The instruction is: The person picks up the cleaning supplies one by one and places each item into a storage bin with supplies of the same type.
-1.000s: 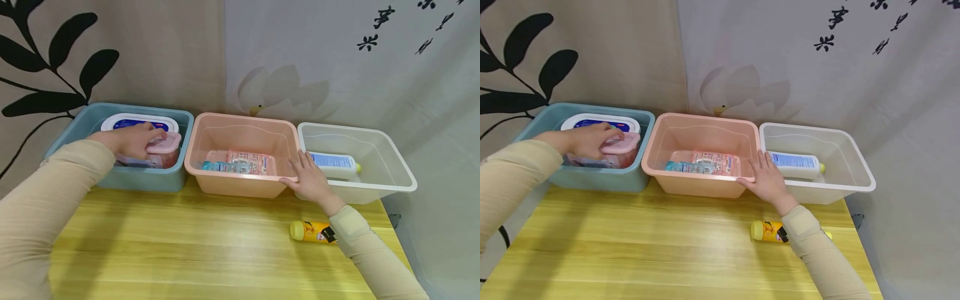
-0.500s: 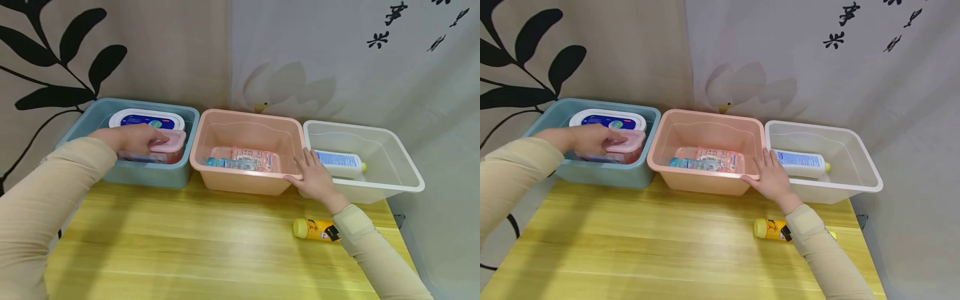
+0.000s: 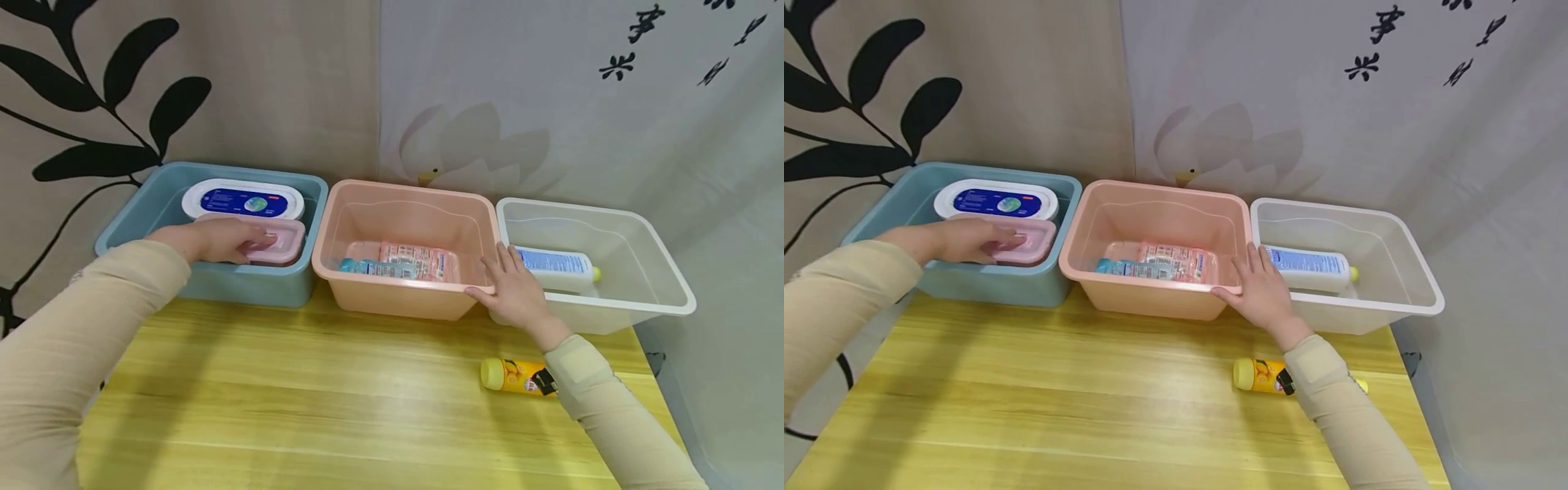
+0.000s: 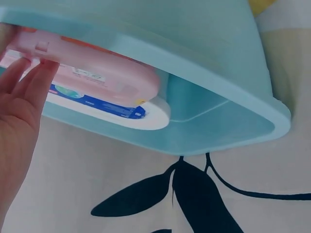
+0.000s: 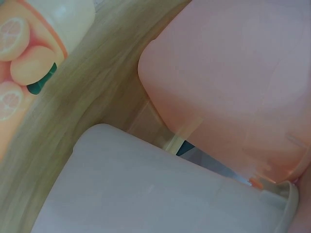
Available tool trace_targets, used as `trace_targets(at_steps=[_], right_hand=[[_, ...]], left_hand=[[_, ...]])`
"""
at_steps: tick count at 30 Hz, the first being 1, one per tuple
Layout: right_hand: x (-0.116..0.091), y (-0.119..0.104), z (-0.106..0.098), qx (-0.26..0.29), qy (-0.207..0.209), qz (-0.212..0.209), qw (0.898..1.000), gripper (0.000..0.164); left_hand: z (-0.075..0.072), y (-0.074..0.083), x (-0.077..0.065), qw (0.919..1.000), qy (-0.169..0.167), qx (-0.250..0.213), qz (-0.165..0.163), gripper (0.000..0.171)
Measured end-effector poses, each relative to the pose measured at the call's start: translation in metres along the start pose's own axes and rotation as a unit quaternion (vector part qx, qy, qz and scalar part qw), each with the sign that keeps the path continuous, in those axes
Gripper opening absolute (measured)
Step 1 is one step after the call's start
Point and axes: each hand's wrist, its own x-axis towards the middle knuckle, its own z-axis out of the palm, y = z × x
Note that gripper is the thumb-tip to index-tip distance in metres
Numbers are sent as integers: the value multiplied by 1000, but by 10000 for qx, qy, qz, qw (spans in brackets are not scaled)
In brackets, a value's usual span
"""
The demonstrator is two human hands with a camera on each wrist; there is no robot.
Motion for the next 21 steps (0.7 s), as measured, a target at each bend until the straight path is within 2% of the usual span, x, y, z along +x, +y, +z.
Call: trace_targets(at_steps=[7,10,14,17,21], right_hand=[[1,0,1,-27,-14,16,10000,79],[1,1,1,-16,-21,37,10000,79],[0,1,2,-3,-3,37,10000,79],[0,0,2,7,22,24,10000,79],[0,0,2,12,75,16,10000,77]], left_hand=[[5,-8,-4,9999,-31,-21,159,56],[7,-13,-5,9997,-100,36,215,48],[9,-22,-7,9999,-110,-13,-29,44],[10,-27,-10,9995,10,-64,-314,47],[8,-29,-12,9987,169,15,-473,51]])
